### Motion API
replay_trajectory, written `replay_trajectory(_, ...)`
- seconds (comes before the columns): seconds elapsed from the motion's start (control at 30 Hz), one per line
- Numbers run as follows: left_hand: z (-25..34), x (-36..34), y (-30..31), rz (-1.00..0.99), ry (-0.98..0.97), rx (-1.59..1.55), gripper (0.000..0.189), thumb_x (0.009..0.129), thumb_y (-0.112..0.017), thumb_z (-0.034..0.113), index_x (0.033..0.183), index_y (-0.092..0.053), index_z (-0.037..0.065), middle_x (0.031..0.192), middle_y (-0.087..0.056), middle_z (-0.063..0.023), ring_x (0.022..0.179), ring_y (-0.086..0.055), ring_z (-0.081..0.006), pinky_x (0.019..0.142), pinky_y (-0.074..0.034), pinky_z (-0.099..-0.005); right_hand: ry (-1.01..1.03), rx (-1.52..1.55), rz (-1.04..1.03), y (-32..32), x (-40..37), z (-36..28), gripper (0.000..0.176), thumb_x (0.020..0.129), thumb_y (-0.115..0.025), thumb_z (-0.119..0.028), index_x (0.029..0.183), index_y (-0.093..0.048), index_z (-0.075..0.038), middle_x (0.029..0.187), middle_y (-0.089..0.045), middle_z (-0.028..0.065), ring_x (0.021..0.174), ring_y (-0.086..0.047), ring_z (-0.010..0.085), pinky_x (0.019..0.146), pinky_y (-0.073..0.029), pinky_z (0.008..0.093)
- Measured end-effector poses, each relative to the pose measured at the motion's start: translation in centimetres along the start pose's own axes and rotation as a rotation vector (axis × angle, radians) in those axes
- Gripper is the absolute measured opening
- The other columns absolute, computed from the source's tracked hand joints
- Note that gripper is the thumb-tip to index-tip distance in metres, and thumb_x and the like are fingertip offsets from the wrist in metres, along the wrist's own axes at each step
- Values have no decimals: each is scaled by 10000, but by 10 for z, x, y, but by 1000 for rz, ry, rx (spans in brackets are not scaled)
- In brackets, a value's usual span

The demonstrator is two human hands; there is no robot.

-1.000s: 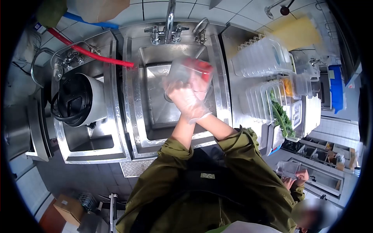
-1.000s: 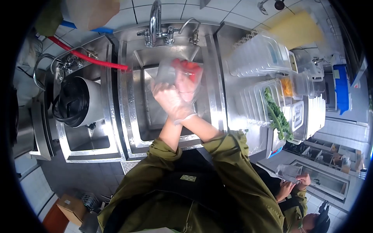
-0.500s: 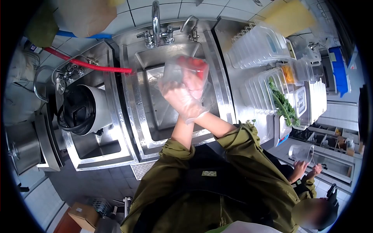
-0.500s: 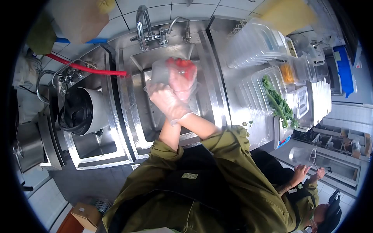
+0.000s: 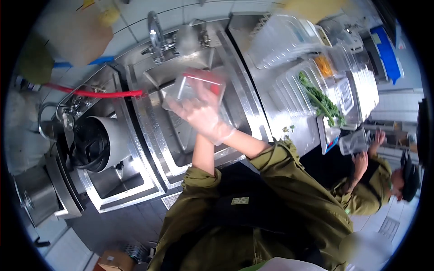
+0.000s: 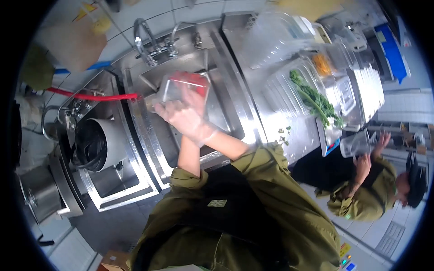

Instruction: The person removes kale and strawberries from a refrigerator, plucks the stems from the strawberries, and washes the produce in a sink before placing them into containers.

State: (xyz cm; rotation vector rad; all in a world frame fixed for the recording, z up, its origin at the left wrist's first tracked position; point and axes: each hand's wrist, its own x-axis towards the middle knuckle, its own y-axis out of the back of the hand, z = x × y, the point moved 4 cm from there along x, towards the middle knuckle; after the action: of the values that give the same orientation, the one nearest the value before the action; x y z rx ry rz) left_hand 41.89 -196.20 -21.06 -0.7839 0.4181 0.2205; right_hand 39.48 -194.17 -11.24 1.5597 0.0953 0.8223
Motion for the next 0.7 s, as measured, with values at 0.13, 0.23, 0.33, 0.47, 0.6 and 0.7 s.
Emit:
replay_trajectory(0.13, -5, -3, 10, 21, -34, 276, 403, 863, -422, 302, 1146, -512, 29, 1063, -571, -152, 951, -546, -353, 863, -400, -384, -34, 116, 195, 9, -10, 10, 514, 652, -551, -96, 1153, -571, -210, 629, -511, 19, 843, -609, 275, 824, -470, 473)
replay_trajectory(0.23, -10, -2, 20, 29, -89, 638, 408, 864, -416, 300, 1155, -511, 29, 1072, -572, -153, 959, -546, -357, 868, -398, -385, -57, 113, 153, -1, -14, 11, 477, 704, -523, -83, 1172, -542, -173, 673, -544, 22, 702, -581, 229, 684, -507, 371)
replay_trajectory(0.33, -13, 0, 20, 1, -151, 980, 413, 864, -410, 298, 1163, -509, 30, 1080, -574, -154, 967, -547, -360, 874, -396, -386, -120, 212, 115, -3, -24, 20, 465, 739, -497, -69, 1197, -511, -146, 712, -565, 37, 584, -590, 168, 506, -502, 314)
replay_trajectory(0.47, -16, 2, 12, -35, -203, 1364, 421, 865, -403, 295, 1175, -507, 30, 1092, -575, -156, 978, -548, -365, 881, -393, -387, -249, 260, 70, -7, -31, 27, 467, 741, -521, -88, 1199, -520, -180, 737, -586, 60, 636, -603, 191, 571, -502, 357)
replay_trajectory(0.6, -11, 7, -4, -86, -193, 1660, 428, 866, -395, 293, 1186, -505, 31, 1103, -577, -158, 988, -548, -369, 889, -391, -388, -634, 476, 48, -16, -39, 49, 478, 696, -577, -59, 1162, -571, -165, 862, -629, 115, 770, -628, 278, 677, -500, 388)
replay_trajectory(0.7, -2, 8, -15, -159, -126, 1761, 434, 866, -389, 291, 1195, -503, 31, 1112, -578, -159, 996, -549, -373, 894, -388, -389, -1003, 813, 287, -57, -80, 89, 521, 655, -586, -15, 1164, -575, -127, 981, -631, 167, 851, -626, 307, 746, -494, 354)
